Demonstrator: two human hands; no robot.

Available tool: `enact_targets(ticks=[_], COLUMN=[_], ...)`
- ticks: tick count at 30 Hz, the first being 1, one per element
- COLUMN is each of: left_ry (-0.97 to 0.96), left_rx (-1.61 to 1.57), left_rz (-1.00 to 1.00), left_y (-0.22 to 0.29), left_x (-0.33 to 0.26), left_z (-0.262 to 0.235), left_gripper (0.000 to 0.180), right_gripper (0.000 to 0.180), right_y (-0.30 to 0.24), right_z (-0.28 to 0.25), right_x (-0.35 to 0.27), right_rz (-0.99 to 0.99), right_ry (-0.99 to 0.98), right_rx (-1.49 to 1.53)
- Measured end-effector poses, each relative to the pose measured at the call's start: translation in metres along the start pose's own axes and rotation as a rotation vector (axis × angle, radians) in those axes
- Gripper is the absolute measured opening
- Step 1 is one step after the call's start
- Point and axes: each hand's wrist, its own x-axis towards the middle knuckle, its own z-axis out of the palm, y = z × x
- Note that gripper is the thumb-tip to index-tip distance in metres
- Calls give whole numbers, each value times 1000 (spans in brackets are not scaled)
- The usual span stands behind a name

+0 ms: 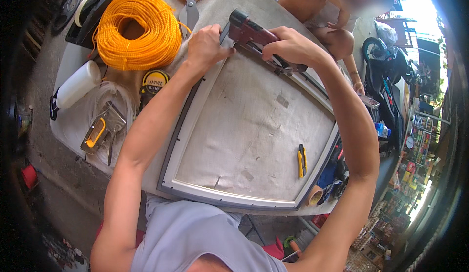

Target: The person uses a staple gun to secure a frame, then measures and cuts a strip of cardboard with a utility knife. They attach the cardboard strip to the frame using tape and trim the excess. The person repeats the process for another side of the frame.

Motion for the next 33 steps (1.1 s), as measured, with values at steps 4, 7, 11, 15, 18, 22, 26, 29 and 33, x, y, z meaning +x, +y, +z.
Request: enact_targets(ticks=[4, 7, 11, 15, 18, 22, 26, 29, 33], left_ry=[78, 133, 156, 140, 145, 280, 27, -624, -925], left_rx=[-64, -71, -47, -61, -3, 148, -254, -563, -575], left_rz=[73, 123, 137, 146, 128, 228, 102, -88, -249], left_y=[-8, -11, -5, -3, -5, 8, 58, 83, 107], left_x=[4, 5, 5, 5, 3, -6, -65, -135, -137], left_z=[12, 16, 16, 11, 9, 6, 5, 19, 4], left_gripper=[47, 45, 45, 44, 44, 50, 53, 48, 36], right_gripper=[41, 38, 35, 31, 32, 33, 38, 45, 53], right_y=[-1, -8, -12, 0, 12, 49, 55, 36, 68], right_z=[-1, -3, 1, 1, 18, 94, 189, 225, 237], right_x=[10, 11, 7, -1, -52, -136, -159, -152, -167], right_rz=[-18, -18, -14, 9, 34, 119, 269, 10, -317], right_ry=[-12, -31, 25, 9, 76, 298, 497, 565, 329], right_rx=[-55, -99, -152, 29, 135, 749, 1374, 1578, 1414])
